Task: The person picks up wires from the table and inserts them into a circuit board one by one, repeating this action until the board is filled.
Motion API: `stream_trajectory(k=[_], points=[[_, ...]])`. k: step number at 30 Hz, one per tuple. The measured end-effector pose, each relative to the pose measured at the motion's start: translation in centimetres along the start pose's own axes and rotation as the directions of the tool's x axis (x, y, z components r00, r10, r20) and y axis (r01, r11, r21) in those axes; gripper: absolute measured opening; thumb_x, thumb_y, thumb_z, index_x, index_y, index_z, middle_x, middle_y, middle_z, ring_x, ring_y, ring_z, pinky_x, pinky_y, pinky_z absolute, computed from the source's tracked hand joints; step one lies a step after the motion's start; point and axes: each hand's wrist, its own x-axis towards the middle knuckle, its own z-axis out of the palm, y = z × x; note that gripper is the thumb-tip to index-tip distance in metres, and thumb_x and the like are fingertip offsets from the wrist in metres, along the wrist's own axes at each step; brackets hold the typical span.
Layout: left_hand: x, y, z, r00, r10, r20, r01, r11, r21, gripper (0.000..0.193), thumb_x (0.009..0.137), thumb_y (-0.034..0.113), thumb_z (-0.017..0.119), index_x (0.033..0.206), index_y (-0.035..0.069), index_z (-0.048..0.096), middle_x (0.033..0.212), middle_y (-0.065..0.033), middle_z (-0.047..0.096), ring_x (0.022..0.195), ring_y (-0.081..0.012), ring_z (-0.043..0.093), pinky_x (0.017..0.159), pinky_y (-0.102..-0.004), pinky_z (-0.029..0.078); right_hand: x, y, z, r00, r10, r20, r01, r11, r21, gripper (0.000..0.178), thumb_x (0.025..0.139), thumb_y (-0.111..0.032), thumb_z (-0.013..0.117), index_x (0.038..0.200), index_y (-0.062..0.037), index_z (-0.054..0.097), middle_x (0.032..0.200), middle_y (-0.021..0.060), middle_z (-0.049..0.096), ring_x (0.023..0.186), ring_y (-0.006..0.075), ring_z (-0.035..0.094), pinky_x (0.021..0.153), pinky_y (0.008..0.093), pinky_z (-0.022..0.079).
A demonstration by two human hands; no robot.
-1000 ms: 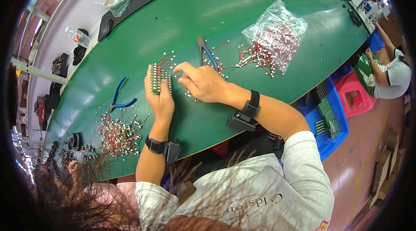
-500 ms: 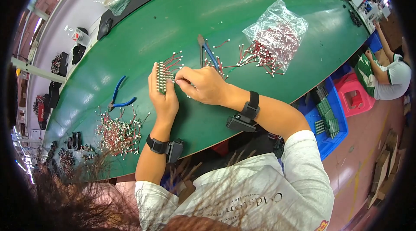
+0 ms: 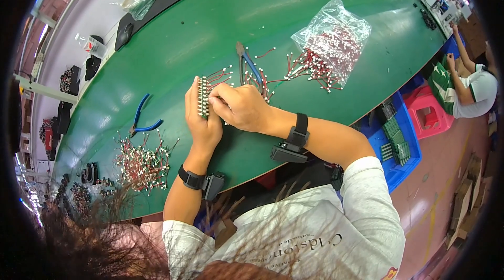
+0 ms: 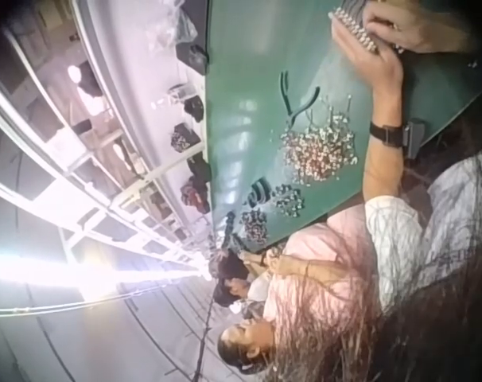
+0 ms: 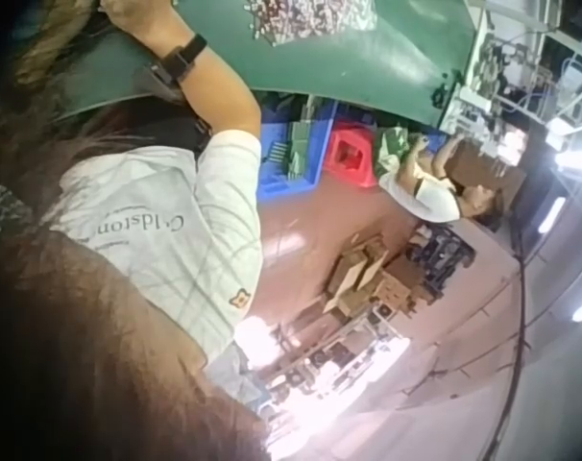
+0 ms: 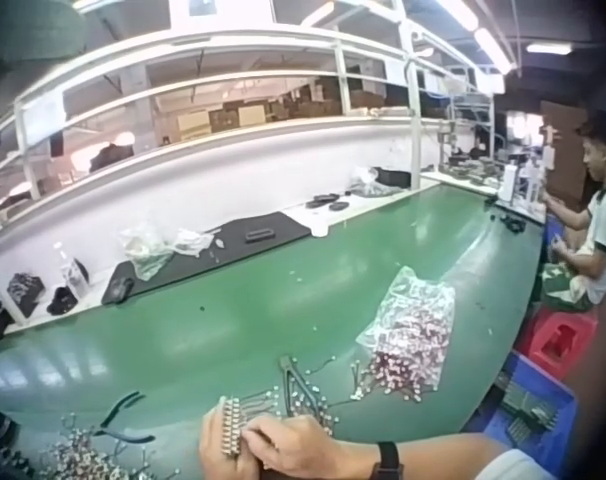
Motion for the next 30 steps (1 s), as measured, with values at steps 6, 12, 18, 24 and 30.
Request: stream_trajectory(k=[6,12,18,24,30], points=[[0.02,0.07,-0.02,1.0,-0.019,-0.001,0.019,0.999,-0.034,0.049,0.094,0.004,0.058,0.14,-0.008,0.045,0.121,-0.0194,0.057,0.102,-0.0274,0.062,0.088,-0.0362,0.05,0.02,-0.04,0.18,0.999,0.033,0.003,-0.033,0.999,-0.008,0.008,0.088,-0.005,0.066,0.092,0.0009,0.062,0.066,0.012,0.064,0.055,0.0234,0.066,0.05,0.033,0.049],[0.04,0.13,0.0,1.0,0.016,-0.003,-0.016,1.0,-0.018,0.052,0.091,0.004,0.059,0.14,-0.007,0.046,0.121,-0.0195,0.057,0.101,-0.0278,0.062,0.087,-0.0363,0.051,0.11,-0.16,0.11,1.0,0.014,0.002,-0.014,1.0,-0.023,0.008,0.085,-0.004,0.068,0.09,-0.0004,0.062,0.064,0.011,0.063,0.053,0.0227,0.065,0.049,0.0328,0.049],[0.12,0.24,-0.06,1.0,0.016,0.007,-0.016,1.0,0.009,0.053,0.089,0.002,0.06,0.14,-0.006,0.046,0.122,-0.0204,0.057,0.102,-0.0298,0.062,0.087,-0.0371,0.051,0.26,-0.08,-0.07,1.0,-0.003,-0.006,0.003,1.0,-0.027,0.009,0.083,-0.003,0.069,0.089,-0.0009,0.062,0.062,0.0103,0.062,0.053,0.0221,0.065,0.049,0.0319,0.05],[0.29,0.24,-0.07,0.997,0.081,0.013,-0.082,0.994,0.072,0.054,0.088,0.001,0.061,0.139,-0.006,0.046,0.124,-0.0222,0.057,0.105,-0.0339,0.062,0.089,-0.0389,0.051,0.3,0.05,-0.23,1.0,-0.027,-0.002,0.026,0.998,-0.057,0.009,0.082,-0.002,0.069,0.086,-0.0013,0.062,0.061,0.0095,0.062,0.052,0.0218,0.064,0.048,0.0319,0.049],[0.34,0.31,-0.19,0.996,0.084,0.028,-0.086,0.992,0.089,0.053,0.088,0.001,0.061,0.139,-0.007,0.046,0.125,-0.023,0.057,0.108,-0.036,0.061,0.092,-0.0401,0.05,0.45,-0.04,-0.5,0.996,-0.083,0.015,0.084,0.986,-0.141,0.009,0.079,0.0,0.069,0.083,-0.0014,0.062,0.061,0.0085,0.06,0.05,0.0219,0.063,0.047,0.0321,0.048]])
